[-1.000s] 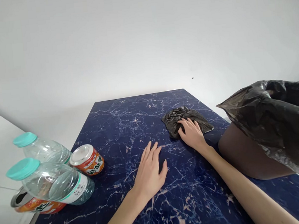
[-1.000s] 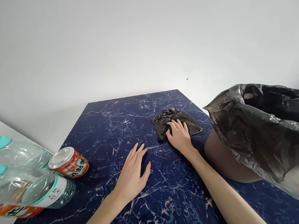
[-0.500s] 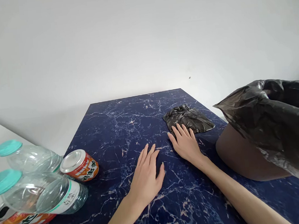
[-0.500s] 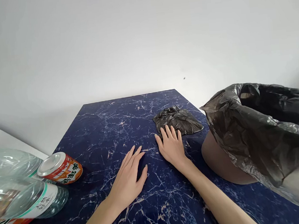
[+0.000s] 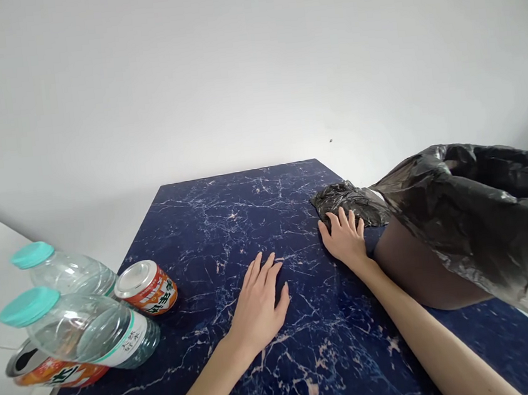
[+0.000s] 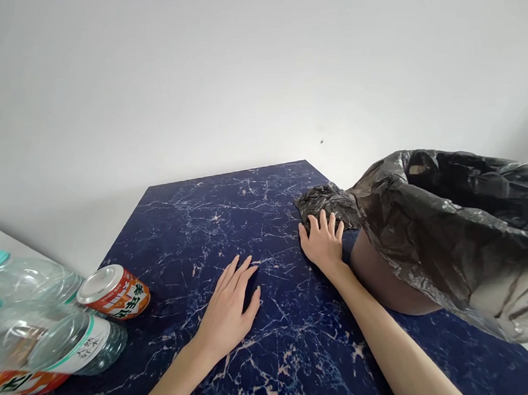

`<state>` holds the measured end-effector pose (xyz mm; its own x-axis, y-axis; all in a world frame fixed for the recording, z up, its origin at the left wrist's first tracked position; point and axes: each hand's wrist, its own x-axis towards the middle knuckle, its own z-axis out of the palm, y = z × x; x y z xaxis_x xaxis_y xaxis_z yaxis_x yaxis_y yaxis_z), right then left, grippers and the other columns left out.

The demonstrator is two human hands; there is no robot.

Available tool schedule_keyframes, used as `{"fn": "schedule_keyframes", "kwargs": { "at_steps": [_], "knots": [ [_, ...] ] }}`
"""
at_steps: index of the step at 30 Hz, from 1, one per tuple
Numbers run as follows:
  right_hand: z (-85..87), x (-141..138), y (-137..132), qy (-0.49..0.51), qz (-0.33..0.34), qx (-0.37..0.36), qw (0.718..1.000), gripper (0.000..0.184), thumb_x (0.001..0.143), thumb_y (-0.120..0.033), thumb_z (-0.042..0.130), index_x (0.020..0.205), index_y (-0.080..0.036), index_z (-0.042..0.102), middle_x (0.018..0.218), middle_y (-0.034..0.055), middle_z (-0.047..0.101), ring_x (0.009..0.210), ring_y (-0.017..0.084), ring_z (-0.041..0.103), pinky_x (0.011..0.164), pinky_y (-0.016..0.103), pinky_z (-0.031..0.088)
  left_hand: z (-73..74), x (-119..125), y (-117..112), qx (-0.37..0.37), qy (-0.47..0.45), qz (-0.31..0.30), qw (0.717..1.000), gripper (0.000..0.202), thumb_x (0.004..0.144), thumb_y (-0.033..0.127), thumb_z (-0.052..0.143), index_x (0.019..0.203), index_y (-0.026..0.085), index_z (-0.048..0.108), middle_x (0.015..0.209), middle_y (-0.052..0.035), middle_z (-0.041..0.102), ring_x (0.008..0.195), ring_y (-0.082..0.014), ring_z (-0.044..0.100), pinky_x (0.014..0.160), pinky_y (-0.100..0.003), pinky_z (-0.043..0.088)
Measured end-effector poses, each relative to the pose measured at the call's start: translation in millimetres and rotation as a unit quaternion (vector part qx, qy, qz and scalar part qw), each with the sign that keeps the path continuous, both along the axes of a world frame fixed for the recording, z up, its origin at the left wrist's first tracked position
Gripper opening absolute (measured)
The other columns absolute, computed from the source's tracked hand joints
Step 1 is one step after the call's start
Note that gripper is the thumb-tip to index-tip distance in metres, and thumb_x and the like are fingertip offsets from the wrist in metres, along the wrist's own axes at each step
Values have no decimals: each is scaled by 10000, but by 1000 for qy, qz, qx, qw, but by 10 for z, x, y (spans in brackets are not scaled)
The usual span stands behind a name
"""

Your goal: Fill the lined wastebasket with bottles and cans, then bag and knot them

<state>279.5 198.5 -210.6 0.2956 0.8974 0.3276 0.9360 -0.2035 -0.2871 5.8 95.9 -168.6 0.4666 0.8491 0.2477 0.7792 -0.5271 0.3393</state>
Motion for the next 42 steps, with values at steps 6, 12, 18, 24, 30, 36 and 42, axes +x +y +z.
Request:
{"fn": "schedule_keyframes", "kwargs": {
  "at_steps": [6, 12, 18, 24, 30, 36, 42],
  "knots": [
    [56, -156, -319, -40, 67, 28, 997, 614, 1108, -406, 362, 1627, -100, 478, 1794, 211, 218, 1652, 457, 182, 1288, 670, 233, -13, -16, 12, 18, -15, -7, 1000, 448, 1131, 403, 448, 1544, 243, 513, 1711, -98, 466, 1646, -348, 301, 1313, -638, 364],
    [44, -325, -1167, -54, 171, -3, 984, 643, 1134, -492, 326, 1660, -145, 454, 1765, 174, 312, 1641, 383, 290, 1313, 619, 287, -22, -9, 10, 21, -18, -6, 1000, 461, 1135, 420, 440, 1547, 232, 525, 1710, -107, 467, 1640, -348, 317, 1317, -622, 359],
    [88, -184, -1981, -26, 230, -9, 973, 648, 1130, -514, 394, 1732, -300, 284, 1793, 47, 234, 1653, 322, 270, 1324, 598, 335, -18, -80, -8, 14, -10, -22, 1000, 501, 1145, 465, 412, 1587, 249, 509, 1728, -89, 440, 1636, -341, 327, 1320, -609, 357],
    [117, 88, -2298, 19, 263, -22, 964, 613, 1122, -453, 454, 1715, -396, 307, 1773, -14, 293, 1638, 314, 304, 1318, 595, 363, 38, -167, -81, 9, -4, -36, 999, 506, 1144, 480, 418, 1587, 259, 522, 1728, -74, 439, 1629, -322, 345, 1322, -587, 358],
    [98, 408, -2394, 114, 277, -1, 954, 492, 1109, -421, 470, 1590, -366, 560, 1686, 1, 480, 1573, 300, 447, 1284, 570, 428, 122, -311, -221, 26, -6, -47, 999, 467, 1141, 459, 450, 1577, 319, 540, 1699, -41, 486, 1596, -299, 414, 1312, -545, 392],
    [-24, 968, -2410, 324, 179, 72, 926, 374, 991, -466, 565, 1232, -299, 796, 1419, 91, 734, 1365, 335, 669, 1196, 542, 522, 146, -378, -271, 32, -4, -44, 999, 458, 1135, 457, 466, 1568, 331, 551, 1685, -35, 505, 1580, -305, 441, 1293, -560, 419],
    [-49, 1119, -2339, 556, 25, 185, 810, 170, 766, -358, 704, 672, -244, 618, 714, 9, 615, 752, 196, 659, 681, 281, 568, 131, -363, -264, 26, -3, -40, 999, 468, 1135, 460, 466, 1577, 328, 541, 1687, -38, 502, 1579, -317, 441, 1287, -574, 422]
  ]
}}
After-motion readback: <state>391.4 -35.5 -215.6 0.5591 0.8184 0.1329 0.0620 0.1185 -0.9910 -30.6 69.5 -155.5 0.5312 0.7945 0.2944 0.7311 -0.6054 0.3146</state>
